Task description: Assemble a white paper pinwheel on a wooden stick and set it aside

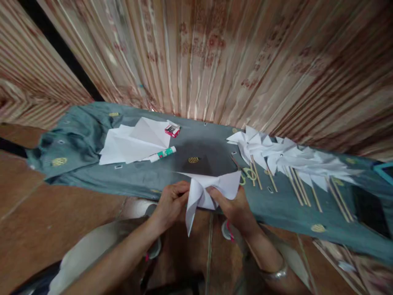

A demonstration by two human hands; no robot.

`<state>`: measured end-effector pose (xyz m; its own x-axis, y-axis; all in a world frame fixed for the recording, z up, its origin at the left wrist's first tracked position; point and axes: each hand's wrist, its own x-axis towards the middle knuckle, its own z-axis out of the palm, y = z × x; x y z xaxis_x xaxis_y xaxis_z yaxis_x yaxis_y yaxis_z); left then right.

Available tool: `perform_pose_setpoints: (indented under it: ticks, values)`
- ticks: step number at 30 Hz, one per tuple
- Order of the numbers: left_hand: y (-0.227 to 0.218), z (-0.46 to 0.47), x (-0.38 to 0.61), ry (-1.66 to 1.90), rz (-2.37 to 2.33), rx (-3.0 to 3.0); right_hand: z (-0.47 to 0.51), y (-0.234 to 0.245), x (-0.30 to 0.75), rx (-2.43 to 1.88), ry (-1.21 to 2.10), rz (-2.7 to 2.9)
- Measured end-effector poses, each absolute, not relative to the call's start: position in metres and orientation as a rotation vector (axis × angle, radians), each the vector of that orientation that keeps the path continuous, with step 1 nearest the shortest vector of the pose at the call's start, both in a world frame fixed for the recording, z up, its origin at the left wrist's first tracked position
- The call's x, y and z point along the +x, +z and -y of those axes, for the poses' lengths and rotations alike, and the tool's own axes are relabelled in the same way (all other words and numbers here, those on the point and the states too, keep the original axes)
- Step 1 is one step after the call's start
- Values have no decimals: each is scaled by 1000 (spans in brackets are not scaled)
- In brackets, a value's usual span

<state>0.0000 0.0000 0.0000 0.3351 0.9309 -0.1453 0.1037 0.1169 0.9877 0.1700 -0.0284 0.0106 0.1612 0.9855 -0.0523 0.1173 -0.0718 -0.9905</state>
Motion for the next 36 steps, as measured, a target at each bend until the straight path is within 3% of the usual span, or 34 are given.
perform_pose_setpoints:
  ticks: [36]
  values:
    - [-2,-3,2,850,-1023,1249,24,-4,177,-1357,1092,1183]
